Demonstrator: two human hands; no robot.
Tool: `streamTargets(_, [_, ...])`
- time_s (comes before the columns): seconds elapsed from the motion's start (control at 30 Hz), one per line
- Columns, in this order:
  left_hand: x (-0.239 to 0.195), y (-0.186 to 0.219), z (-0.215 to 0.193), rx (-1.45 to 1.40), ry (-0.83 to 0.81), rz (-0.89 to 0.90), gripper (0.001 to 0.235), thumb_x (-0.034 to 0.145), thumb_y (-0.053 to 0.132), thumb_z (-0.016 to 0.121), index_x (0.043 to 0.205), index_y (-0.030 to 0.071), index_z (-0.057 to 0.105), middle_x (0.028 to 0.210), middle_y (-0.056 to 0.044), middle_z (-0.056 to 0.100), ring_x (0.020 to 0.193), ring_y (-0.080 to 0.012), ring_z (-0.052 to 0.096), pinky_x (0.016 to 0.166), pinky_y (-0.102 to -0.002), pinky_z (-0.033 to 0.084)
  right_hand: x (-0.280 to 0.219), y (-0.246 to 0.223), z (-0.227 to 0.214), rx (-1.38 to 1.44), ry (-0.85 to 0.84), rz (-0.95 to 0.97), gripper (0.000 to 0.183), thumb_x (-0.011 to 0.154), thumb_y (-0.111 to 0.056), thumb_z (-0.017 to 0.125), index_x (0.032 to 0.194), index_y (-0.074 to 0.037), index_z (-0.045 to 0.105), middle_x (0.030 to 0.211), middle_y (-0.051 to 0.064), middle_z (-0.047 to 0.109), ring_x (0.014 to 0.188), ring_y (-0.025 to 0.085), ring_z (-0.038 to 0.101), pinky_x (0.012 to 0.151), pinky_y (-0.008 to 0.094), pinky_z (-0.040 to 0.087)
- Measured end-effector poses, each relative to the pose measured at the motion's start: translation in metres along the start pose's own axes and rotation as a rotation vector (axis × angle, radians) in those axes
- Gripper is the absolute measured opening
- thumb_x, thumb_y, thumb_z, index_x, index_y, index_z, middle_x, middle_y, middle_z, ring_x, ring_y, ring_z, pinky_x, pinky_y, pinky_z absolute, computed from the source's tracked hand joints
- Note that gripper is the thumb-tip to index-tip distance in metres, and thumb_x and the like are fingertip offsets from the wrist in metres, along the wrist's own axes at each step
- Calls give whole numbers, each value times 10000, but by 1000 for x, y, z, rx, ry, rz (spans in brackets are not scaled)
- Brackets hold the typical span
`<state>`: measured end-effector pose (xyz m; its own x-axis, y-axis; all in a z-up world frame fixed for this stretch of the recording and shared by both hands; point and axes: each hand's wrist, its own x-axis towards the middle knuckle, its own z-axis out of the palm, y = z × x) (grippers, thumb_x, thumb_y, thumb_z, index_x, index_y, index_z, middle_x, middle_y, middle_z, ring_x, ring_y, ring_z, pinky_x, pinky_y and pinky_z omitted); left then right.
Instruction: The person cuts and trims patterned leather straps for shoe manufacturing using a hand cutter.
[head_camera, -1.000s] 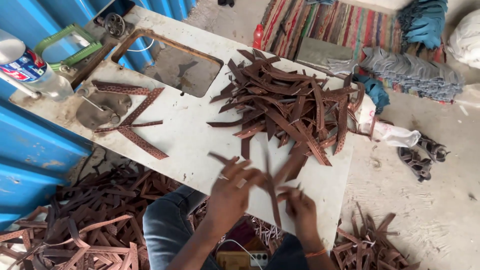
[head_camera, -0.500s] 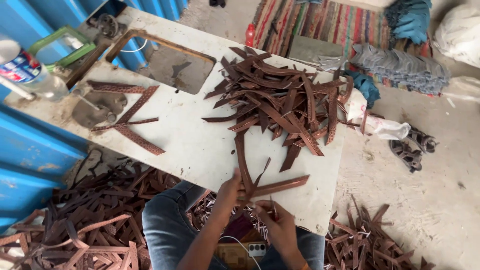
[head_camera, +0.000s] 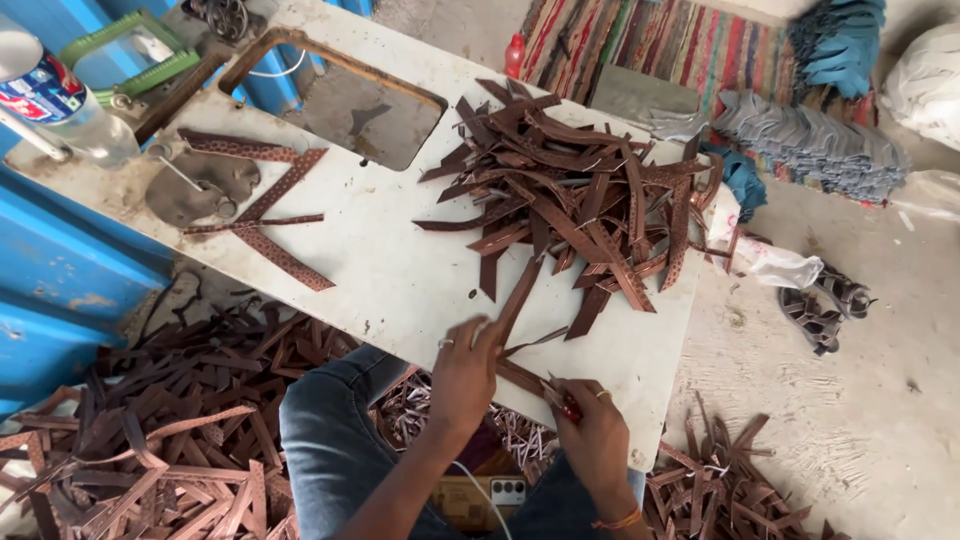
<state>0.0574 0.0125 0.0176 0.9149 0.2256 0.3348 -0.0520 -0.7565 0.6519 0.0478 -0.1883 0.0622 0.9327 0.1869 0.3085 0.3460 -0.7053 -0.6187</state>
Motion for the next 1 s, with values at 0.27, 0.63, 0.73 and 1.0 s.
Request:
streamTargets(0.27, [-27,13,-11,-74,19,-23,173,946,99,678,1104,35,709,1141,-105,672,976,-358,673,834,-468,556,57,-30,30,-260,-278,331,317,895,-440,709,1011,-155,785,807,169,746,797,396,725,712,484,563])
streamTargets(0.63, [-28,17,-6,83,-24,47,289,828,-14,669,1111,-60,707,1210,-141,646,977,-318,676,789,-432,575,33,-21,51,363,-153,165,219,838,-177,781,952,10,772,705,112,724,604,160,641,569,319,514])
streamTargets(0.73, [-23,17,-4,26,-30,-19,226,853,45,711,1060,-46,718,1149,-121,651,979,-316,678,805,-438,576,34,-26,40,316,-158,61,193,837,-158,787,950,-2,771,799,121,720,643,208,672,597,338,526])
streamTargets(1.0, [-20,22,-16,-42,-149,-194,218,892,14,659,1085,-80,694,1305,-142,583,809,-297,706,699,-409,598,21,-1,41,-65,-86,-29,282,738,-23,720,1015,-73,740,1042,83,713,849,347,709,699,416,576])
